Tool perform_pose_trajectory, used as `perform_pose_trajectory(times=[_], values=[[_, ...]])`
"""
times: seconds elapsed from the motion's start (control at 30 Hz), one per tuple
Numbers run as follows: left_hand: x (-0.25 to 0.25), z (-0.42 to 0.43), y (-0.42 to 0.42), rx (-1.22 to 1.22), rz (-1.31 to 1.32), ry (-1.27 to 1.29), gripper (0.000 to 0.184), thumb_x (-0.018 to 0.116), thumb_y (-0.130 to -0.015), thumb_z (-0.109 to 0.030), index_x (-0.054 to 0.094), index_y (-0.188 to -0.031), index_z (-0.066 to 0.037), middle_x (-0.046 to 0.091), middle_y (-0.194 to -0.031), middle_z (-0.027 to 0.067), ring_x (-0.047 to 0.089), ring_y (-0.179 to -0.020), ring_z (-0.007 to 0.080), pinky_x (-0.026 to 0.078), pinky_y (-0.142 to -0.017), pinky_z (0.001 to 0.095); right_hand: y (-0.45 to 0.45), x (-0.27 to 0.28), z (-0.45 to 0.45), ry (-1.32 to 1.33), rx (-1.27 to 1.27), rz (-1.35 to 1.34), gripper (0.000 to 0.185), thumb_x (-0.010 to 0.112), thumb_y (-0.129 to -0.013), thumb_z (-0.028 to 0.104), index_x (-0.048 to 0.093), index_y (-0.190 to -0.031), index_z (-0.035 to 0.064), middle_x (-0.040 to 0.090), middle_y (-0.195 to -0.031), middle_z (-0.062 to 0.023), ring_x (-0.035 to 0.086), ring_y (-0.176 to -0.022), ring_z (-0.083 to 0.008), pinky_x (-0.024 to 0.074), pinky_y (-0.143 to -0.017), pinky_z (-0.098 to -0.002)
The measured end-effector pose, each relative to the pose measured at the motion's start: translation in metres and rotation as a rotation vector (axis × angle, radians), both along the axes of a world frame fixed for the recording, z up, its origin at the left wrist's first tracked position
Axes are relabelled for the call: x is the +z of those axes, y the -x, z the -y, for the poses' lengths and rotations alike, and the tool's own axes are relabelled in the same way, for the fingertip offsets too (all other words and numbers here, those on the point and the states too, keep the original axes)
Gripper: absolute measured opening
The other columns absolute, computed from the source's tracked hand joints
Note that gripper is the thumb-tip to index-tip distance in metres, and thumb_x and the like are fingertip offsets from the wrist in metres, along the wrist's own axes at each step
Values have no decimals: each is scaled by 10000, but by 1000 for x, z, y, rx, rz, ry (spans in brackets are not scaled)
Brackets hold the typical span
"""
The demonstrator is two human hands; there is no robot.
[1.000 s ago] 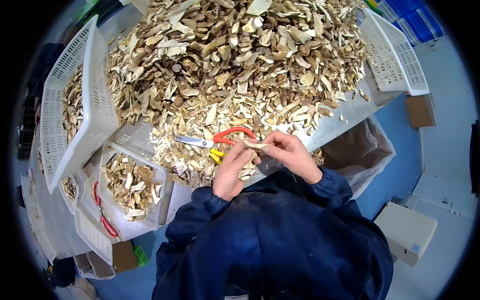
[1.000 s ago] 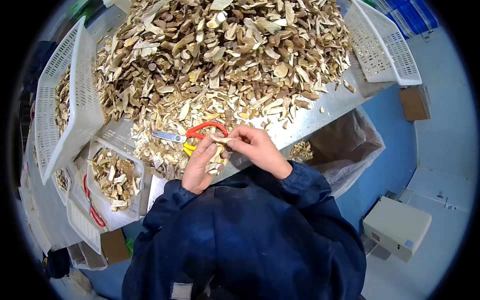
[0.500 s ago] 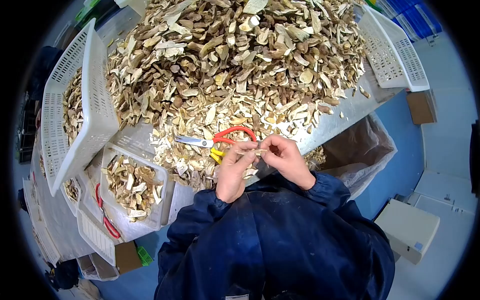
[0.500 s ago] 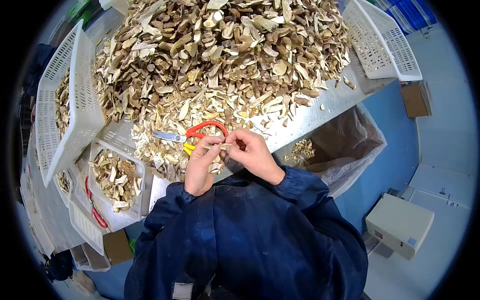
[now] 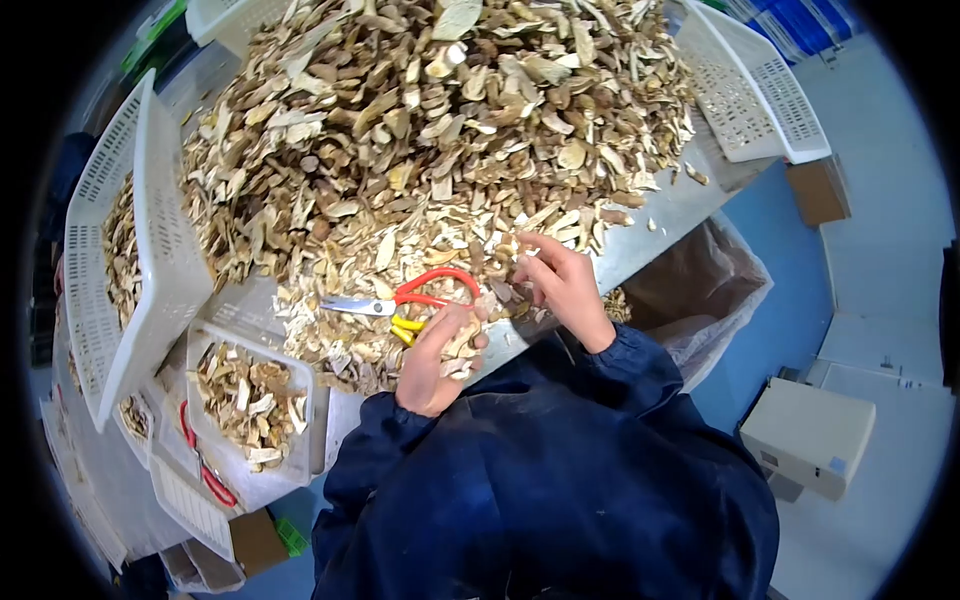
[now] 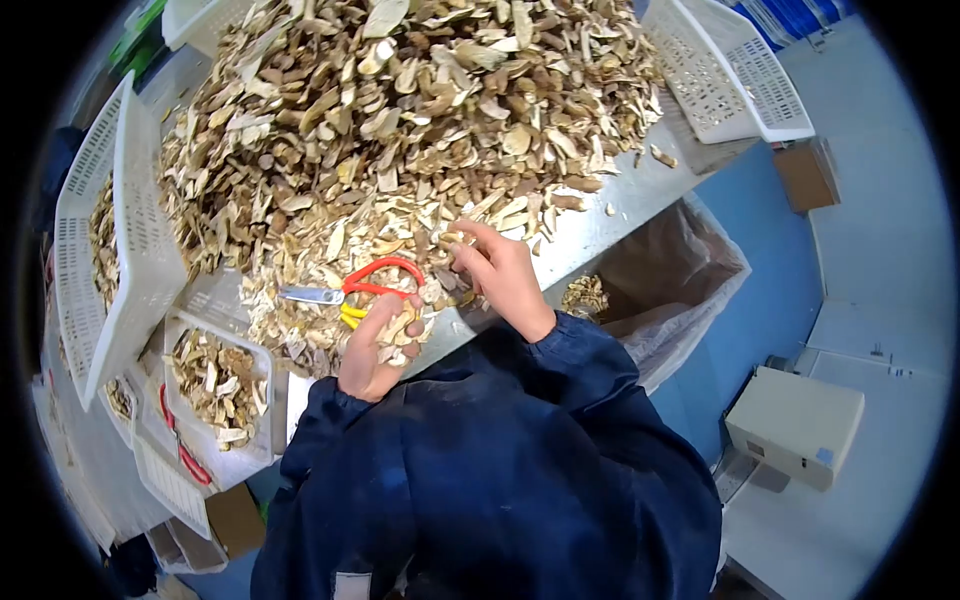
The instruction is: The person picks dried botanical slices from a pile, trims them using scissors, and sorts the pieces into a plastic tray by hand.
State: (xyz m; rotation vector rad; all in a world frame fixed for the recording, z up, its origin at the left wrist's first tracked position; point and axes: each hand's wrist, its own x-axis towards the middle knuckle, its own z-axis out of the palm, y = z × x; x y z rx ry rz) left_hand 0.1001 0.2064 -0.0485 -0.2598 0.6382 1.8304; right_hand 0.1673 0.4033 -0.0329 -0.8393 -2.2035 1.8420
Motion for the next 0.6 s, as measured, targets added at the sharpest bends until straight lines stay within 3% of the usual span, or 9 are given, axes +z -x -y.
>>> perform_pose_trajectory(times=[0.07,0.1,0.13,0.2,0.3,0.43,0.53,0.6], values=[[-1,3,1,-35,78,-15,154,465,-966,-190,514,-1081,-100,556,-1059,49,553,-850,154,491,-658,270,-5,-1,-15,-343,-84,-9,205,596,-866,126,653,-1016,-3,638,-653,-73,540,-518,-84,427,-490,-233],[-8,4,1,-47,110,-69,163,451,-967,-191,497,-1094,-98,542,-1069,54,552,-874,160,507,-712,309,-9,2,-25,-273,-225,-4,159,609,-847,116,666,-947,6,627,-642,-88,554,-545,-102,443,-535,-253],[-7,3,1,-59,114,-84,145,459,-967,-196,499,-1071,-103,528,-1059,50,549,-876,163,513,-730,314,-15,-3,-41,-498,-258,56,143,617,-827,104,665,-934,22,640,-699,-112,604,-601,-138,462,-569,-280],[-4,1,0,-79,121,-112,116,474,-967,-207,504,-1026,-112,500,-1037,43,542,-879,168,524,-766,325,-21,-15,-67,-659,-293,2,130,621,-819,102,667,-931,55,637,-766,-116,626,-652,-222,476,-593,-329],[-18,1,-5,-85,225,-289,177,441,-960,-150,502,-1104,-67,540,-1104,75,563,-985,197,488,-900,391,-26,-24,-71,-869,-101,40,142,624,-804,65,653,-940,42,611,-787,-107,599,-642,-218,463,-590,-307],[-18,1,-8,-96,249,-203,212,444,-954,-129,498,-1144,-51,545,-1168,95,559,-1053,220,468,-952,418,-18,-29,-60,-1061,-45,117,169,666,-769,114,634,-926,59,529,-743,-131,568,-664,-303,446,-595,-379],[-19,2,-7,-96,237,-199,235,443,-951,-112,495,-1168,-40,546,-1192,100,556,-1073,224,469,-952,419,-17,-25,-58,-952,8,80,124,638,-815,119,620,-898,28,534,-679,-76,552,-595,-231,424,-546,-330],[-21,1,-7,-70,222,-204,238,441,-949,-100,501,-1170,-34,549,-1185,98,556,-1079,222,469,-955,417,-17,-18,-52,-416,-20,64,136,619,-849,153,609,-873,20,543,-663,-30,540,-573,-164,413,-522,-286]])
